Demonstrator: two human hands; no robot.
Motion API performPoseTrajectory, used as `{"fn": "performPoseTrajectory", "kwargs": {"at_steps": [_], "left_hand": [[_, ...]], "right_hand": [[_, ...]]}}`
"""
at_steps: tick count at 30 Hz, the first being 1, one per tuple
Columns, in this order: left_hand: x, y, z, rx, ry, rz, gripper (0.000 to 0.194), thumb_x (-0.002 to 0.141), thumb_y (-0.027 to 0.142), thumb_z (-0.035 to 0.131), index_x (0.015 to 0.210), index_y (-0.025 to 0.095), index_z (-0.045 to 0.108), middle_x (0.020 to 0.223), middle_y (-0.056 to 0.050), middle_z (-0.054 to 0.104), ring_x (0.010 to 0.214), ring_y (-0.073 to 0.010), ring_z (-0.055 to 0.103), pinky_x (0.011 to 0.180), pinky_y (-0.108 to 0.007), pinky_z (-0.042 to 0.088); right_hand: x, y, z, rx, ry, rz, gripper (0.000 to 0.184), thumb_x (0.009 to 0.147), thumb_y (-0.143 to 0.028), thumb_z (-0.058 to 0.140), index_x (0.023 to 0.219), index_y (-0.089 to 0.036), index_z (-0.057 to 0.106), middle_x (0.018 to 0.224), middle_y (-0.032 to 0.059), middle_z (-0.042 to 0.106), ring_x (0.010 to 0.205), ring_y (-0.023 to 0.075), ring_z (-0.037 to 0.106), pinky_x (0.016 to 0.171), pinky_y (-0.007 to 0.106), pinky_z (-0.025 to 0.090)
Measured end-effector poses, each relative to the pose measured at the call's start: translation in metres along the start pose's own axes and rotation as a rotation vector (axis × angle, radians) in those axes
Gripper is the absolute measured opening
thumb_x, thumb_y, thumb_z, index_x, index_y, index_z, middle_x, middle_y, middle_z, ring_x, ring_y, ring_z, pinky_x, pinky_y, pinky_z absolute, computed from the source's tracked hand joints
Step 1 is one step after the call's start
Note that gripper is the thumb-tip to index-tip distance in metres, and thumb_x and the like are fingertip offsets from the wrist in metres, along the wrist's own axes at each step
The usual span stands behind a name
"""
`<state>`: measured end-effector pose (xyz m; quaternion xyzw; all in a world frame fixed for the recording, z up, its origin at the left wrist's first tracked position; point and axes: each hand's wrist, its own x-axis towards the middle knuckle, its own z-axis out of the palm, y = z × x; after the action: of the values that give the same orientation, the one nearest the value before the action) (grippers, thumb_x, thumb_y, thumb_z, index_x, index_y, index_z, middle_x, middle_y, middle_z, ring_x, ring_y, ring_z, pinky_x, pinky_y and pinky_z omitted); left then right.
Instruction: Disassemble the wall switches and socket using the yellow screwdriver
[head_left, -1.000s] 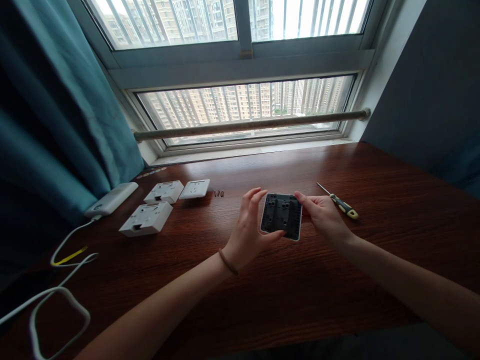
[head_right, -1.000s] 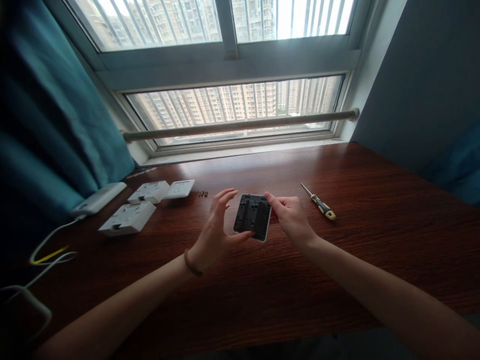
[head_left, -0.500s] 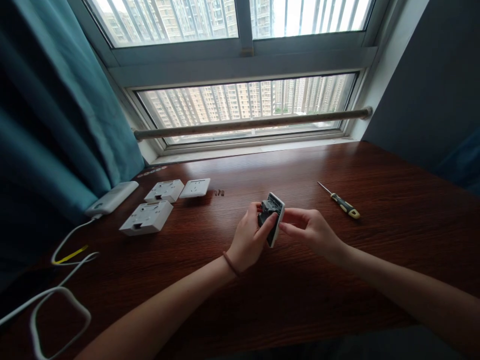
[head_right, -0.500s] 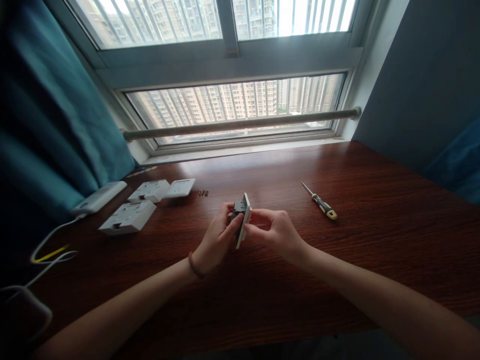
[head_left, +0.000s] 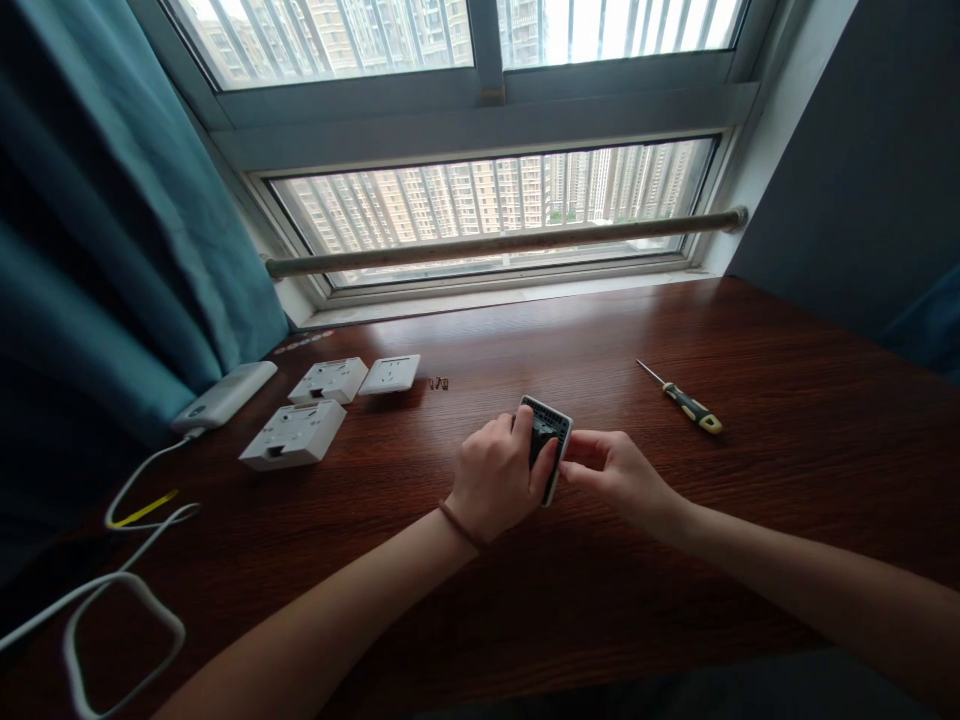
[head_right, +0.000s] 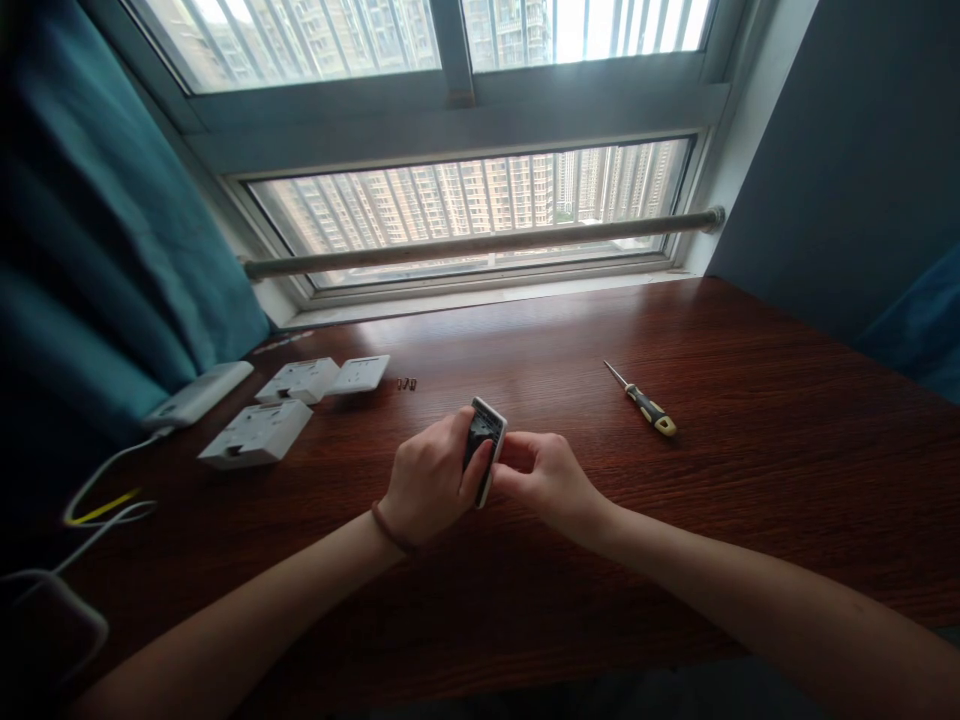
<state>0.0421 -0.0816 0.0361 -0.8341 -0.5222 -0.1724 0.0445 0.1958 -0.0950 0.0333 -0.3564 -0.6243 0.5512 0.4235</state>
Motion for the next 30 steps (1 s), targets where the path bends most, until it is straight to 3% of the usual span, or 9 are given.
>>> {"fn": "performPoseTrajectory", "kwargs": {"at_steps": [3, 8, 15, 20, 24, 30], "left_hand": [[0.0, 0.003, 0.001, 0.108, -0.003, 0.042, 0.038, 0.085, 0.043, 0.025, 0.096, 0.015, 0.047, 0.079, -0.009, 0.054, 0.071, -0.0219, 0.054, 0.062, -0.03, 0.038], [0.0, 0.004, -0.003, 0.112, -0.042, -0.014, 0.037, 0.086, 0.043, 0.023, 0.096, 0.015, 0.045, 0.084, -0.009, 0.048, 0.06, -0.0173, 0.053, 0.05, -0.026, 0.036], [0.003, 0.0, -0.005, -0.099, -0.035, -0.037, 0.034, 0.088, 0.04, 0.021, 0.097, 0.015, 0.043, 0.088, -0.008, 0.047, 0.067, -0.0174, 0.053, 0.06, -0.028, 0.042], [0.002, 0.003, -0.001, -0.265, -0.042, -0.063, 0.037, 0.086, 0.045, 0.025, 0.102, 0.015, 0.04, 0.086, -0.008, 0.049, 0.073, -0.0194, 0.054, 0.066, -0.031, 0.044], [0.0, 0.006, 0.004, -0.217, -0.025, -0.044, 0.039, 0.086, 0.046, 0.025, 0.101, 0.013, 0.039, 0.086, -0.009, 0.049, 0.07, -0.0201, 0.052, 0.064, -0.033, 0.043], [-0.001, 0.004, 0.005, -0.118, 0.043, 0.028, 0.032, 0.086, 0.041, 0.026, 0.091, 0.014, 0.042, 0.084, -0.009, 0.048, 0.071, -0.0197, 0.05, 0.064, -0.033, 0.043]], "right_hand": [[-0.001, 0.005, 0.003, -0.044, 0.053, 0.03, 0.018, 0.072, -0.015, 0.054, 0.085, -0.011, 0.066, 0.079, 0.003, 0.068, 0.078, 0.0201, 0.061, 0.07, 0.028, 0.048], [-0.003, 0.006, 0.005, 0.008, 0.167, 0.051, 0.019, 0.068, -0.008, 0.05, 0.082, -0.013, 0.061, 0.079, 0.004, 0.068, 0.073, 0.0184, 0.063, 0.068, 0.03, 0.051], [0.001, 0.009, 0.004, 0.164, -0.007, 0.014, 0.038, 0.068, -0.012, 0.061, 0.105, -0.016, 0.053, 0.093, 0.005, 0.065, 0.084, 0.0186, 0.061, 0.075, 0.032, 0.05], [-0.003, 0.011, 0.006, 0.067, -0.003, -0.016, 0.038, 0.071, -0.009, 0.055, 0.108, -0.016, 0.052, 0.093, 0.0044, 0.064, 0.083, 0.018, 0.061, 0.075, 0.032, 0.05], [-0.008, 0.008, 0.009, -0.046, 0.033, -0.028, 0.035, 0.069, -0.004, 0.052, 0.102, -0.014, 0.055, 0.091, 0.004, 0.064, 0.081, 0.0179, 0.061, 0.072, 0.03, 0.051], [-0.005, 0.006, 0.012, 0.08, 0.021, -0.037, 0.029, 0.068, -0.004, 0.052, 0.095, -0.014, 0.054, 0.087, 0.0029, 0.064, 0.08, 0.0169, 0.061, 0.073, 0.029, 0.05]]}}
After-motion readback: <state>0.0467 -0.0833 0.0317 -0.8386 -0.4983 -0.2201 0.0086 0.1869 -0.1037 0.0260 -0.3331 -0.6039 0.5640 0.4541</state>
